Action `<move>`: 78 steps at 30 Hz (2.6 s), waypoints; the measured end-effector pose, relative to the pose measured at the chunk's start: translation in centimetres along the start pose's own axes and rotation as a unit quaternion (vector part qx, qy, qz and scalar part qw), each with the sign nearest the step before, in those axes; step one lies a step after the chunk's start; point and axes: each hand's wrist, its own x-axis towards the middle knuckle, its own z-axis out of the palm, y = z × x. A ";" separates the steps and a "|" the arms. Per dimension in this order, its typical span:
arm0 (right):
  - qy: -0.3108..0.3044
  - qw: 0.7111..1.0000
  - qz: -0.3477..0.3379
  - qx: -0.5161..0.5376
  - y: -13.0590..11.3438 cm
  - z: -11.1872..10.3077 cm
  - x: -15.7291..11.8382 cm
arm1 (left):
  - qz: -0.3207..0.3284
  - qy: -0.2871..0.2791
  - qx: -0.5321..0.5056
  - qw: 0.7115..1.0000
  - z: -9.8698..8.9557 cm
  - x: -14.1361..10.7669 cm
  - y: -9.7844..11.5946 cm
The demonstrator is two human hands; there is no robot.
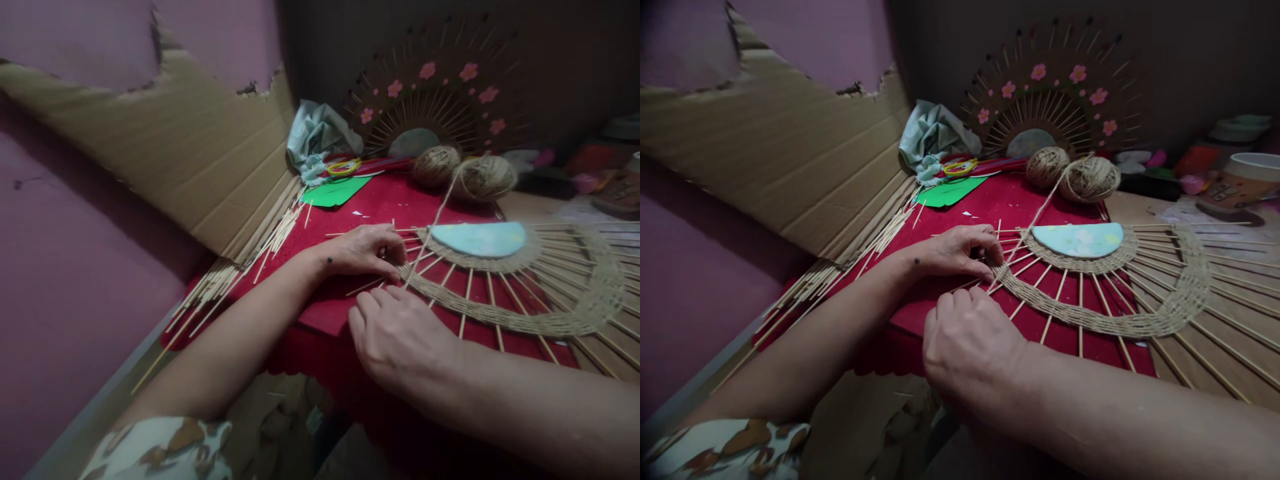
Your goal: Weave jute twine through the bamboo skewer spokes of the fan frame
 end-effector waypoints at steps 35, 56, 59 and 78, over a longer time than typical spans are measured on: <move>0.090 0.978 -0.186 0.032 10.7 0.7 -5.1 | 0.002 -0.010 0.016 1.000 -0.2 0.0 0.3; 0.076 0.988 -0.052 0.125 10.5 2.8 -7.5 | -0.133 0.161 -0.004 0.978 -1.0 -0.5 1.0; 0.080 0.988 -0.040 0.127 10.3 2.8 -7.4 | -0.166 0.186 0.021 0.968 -0.9 -0.3 0.1; 0.055 0.981 -0.006 0.185 10.0 2.7 -7.5 | -0.271 0.107 0.051 0.955 -2.0 1.8 -0.8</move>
